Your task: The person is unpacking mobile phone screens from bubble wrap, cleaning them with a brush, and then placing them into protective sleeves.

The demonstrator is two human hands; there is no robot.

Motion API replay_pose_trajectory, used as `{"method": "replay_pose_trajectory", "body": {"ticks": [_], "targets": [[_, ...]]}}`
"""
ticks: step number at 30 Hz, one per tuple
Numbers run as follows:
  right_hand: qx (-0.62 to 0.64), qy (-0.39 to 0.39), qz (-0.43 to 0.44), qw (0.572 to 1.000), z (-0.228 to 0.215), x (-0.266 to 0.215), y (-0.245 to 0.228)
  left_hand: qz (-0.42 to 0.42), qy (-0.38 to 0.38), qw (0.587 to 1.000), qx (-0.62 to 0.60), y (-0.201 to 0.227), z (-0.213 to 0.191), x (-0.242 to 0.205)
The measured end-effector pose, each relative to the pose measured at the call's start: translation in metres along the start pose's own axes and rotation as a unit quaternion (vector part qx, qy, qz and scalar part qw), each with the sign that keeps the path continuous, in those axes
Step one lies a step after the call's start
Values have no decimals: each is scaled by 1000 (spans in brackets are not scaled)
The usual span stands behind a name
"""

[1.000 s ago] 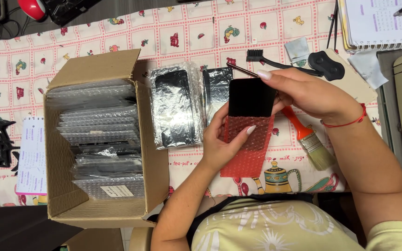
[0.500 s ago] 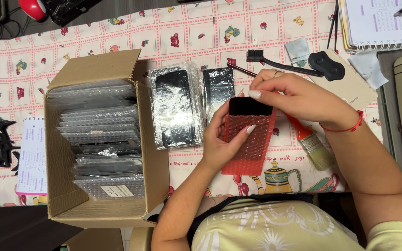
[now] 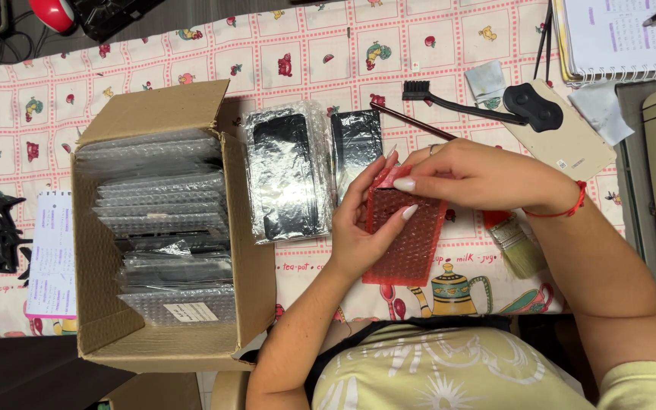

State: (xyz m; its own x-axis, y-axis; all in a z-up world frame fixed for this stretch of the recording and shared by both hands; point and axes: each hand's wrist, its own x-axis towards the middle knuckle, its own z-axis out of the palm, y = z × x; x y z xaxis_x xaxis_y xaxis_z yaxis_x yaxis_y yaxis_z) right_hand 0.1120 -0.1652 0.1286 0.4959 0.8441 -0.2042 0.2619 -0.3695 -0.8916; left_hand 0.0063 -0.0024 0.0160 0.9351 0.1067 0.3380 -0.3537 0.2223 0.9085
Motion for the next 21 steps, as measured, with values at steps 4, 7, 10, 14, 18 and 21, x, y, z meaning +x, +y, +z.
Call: {"method": "replay_pose_trajectory", "body": {"ticks": [4, 7, 10, 14, 18, 21], "targets": [[-8, -10, 2, 1000, 1, 1, 6, 6, -3, 1000, 4, 2, 0, 1], [-19, -16, -6, 1000, -1, 3, -1, 10, -9, 1000, 7, 3, -1, 1], [-43, -31, -29, 998, 0, 6, -1, 16, -13, 1000, 16, 2, -2, 1], [-64, -48, -27, 996, 2, 5, 14, 15, -17, 1000, 21, 1, -3, 0], [-81, -35, -33, 996, -4, 4, -4, 8, -30, 999, 19, 8, -3, 4], [-80, 8, -28, 996, -4, -3, -4, -22, -24, 999, -31, 3, -4, 1]]}}
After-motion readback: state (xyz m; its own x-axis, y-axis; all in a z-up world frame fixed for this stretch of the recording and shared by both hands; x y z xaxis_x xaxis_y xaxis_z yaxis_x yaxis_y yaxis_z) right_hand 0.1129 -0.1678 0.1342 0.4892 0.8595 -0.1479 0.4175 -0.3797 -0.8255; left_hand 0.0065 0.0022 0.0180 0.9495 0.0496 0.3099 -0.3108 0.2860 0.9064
